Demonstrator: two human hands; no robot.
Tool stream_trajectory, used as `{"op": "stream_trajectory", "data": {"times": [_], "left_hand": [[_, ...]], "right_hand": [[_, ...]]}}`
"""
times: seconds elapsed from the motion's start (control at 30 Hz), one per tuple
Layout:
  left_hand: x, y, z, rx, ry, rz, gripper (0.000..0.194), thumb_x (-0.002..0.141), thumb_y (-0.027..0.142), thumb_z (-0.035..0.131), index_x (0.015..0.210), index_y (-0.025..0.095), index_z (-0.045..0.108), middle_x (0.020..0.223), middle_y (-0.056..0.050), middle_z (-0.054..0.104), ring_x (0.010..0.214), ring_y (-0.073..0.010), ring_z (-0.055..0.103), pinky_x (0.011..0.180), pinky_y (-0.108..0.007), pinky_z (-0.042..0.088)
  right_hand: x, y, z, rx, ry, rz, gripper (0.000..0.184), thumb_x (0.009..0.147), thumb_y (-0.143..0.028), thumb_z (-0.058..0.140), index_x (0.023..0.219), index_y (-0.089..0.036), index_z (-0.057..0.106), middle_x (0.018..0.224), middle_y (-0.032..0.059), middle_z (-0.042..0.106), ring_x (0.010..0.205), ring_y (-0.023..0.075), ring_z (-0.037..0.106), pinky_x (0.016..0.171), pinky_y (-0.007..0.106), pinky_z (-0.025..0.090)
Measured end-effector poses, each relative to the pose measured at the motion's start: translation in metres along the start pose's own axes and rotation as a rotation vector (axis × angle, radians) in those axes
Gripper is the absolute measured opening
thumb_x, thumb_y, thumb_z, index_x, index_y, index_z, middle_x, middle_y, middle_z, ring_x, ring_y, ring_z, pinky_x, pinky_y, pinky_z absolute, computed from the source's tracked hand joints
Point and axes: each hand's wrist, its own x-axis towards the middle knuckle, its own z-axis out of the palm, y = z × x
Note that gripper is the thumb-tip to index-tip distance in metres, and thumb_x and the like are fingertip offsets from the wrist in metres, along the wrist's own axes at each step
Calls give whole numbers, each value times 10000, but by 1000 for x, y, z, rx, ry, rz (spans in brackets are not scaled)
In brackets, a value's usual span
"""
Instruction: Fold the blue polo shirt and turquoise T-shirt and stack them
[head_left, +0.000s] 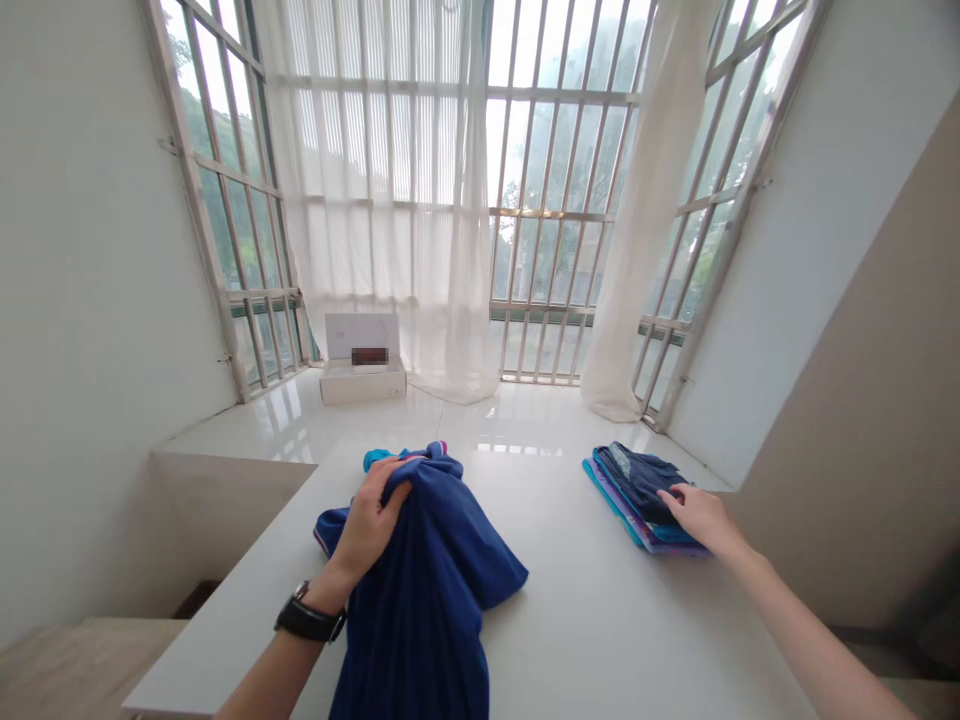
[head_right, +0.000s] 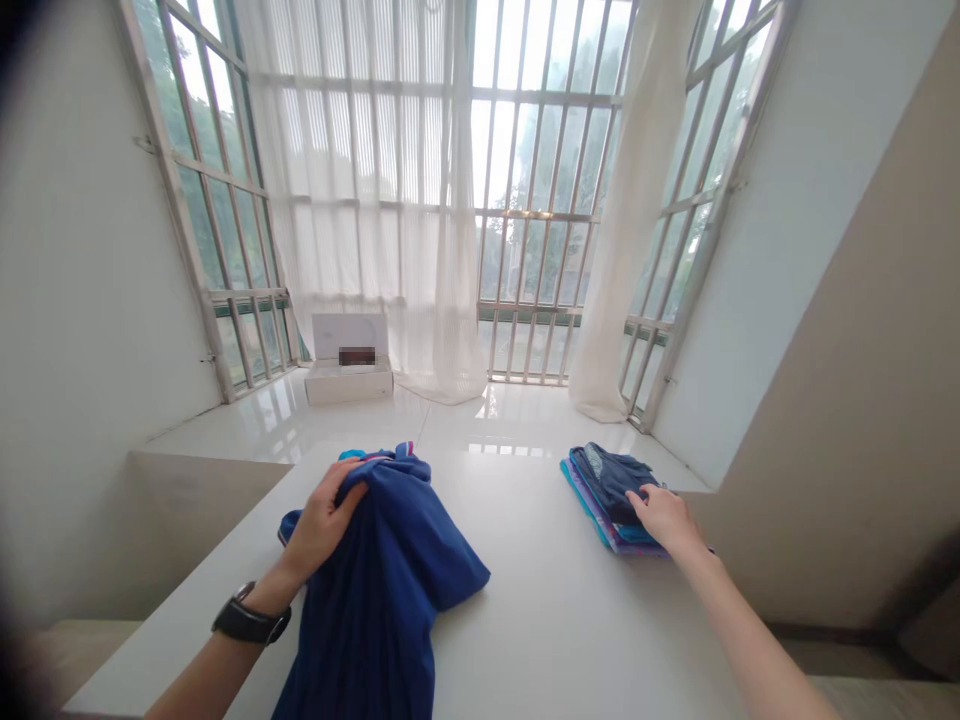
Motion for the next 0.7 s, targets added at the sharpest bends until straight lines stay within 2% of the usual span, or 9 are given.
{"op": "stream_trajectory", "data": {"times": [0.07, 0.13, 0.2, 0.3, 0.33, 0.37, 0.5, 0.6, 0.7], "left_hand": [[8, 1, -8, 55, 202, 47, 310, 978, 385, 460, 1221, 261, 606, 1233, -72, 607, 1243, -255, 521, 1127, -463, 381], [8, -5, -7, 192, 291, 74, 306, 980, 350, 439, 1210, 243, 610, 1262, -98, 583, 1265, -270, 499, 1125, -477, 373], [0, -18, 1, 335, 201, 70, 304, 968, 285, 426, 1178, 245, 642, 1291, -105, 574, 1280, -285, 487, 1116, -492, 373], [-25, -42, 20, 461, -155, 15, 326, 922, 203, 456, 1142, 290, 682, 1308, -70, 599, 1271, -291, 506, 1082, -509, 404], [-34, -48, 26, 487, -240, 5, 337, 915, 198, 471, 1159, 303, 678, 1332, -62, 593, 1280, -293, 502, 1081, -518, 403], [-42, -53, 31, 514, -276, 4, 348, 916, 201, 477, 1186, 310, 668, 1363, -60, 578, 1298, -297, 487, 1089, -528, 391], [-60, -56, 39, 578, -226, 38, 357, 939, 226, 481, 1251, 307, 636, 1418, -70, 539, 1352, -301, 430, 1130, -531, 336], [-62, -52, 38, 578, -206, 47, 356, 940, 237, 491, 1261, 308, 630, 1414, -73, 544, 1352, -303, 433, 1135, -529, 333], [-62, -52, 36, 565, -197, 50, 356, 948, 243, 482, 1267, 315, 623, 1421, -66, 539, 1357, -297, 433, 1132, -528, 343]], "right_hand": [[4, 1, 1, -18, -11, 25, 319, 762, -500, 532, 705, -242, 712, 721, 103, 728, 729, 315, 691, 647, 397, 498], [5, 2, 1, -23, -5, 37, 301, 754, -495, 538, 660, -262, 703, 688, 89, 718, 699, 304, 687, 617, 381, 485], [4, 2, 0, -16, 16, 40, 303, 757, -500, 529, 673, -278, 716, 703, 83, 728, 700, 299, 689, 607, 373, 479], [2, 5, -3, 6, 45, 35, 340, 755, -522, 509, 733, -283, 750, 773, 84, 758, 737, 305, 700, 621, 375, 491], [2, 6, -4, 15, 43, 27, 344, 745, -524, 512, 736, -280, 754, 774, 78, 762, 739, 302, 703, 631, 371, 498], [2, 8, -6, 21, 39, 19, 341, 733, -522, 518, 725, -275, 752, 761, 69, 762, 738, 297, 707, 639, 367, 505], [7, 8, -12, 19, 42, -23, 355, 733, -518, 485, 709, -258, 725, 722, 68, 750, 751, 301, 709, 668, 375, 523], [16, 2, -14, 9, 87, -72, 358, 745, -450, 450, 819, -239, 729, 843, 104, 765, 824, 317, 710, 737, 407, 536], [27, -7, -12, 7, 147, -144, 317, 661, -310, 493, 859, -218, 724, 976, 143, 757, 939, 337, 701, 810, 433, 535]]}}
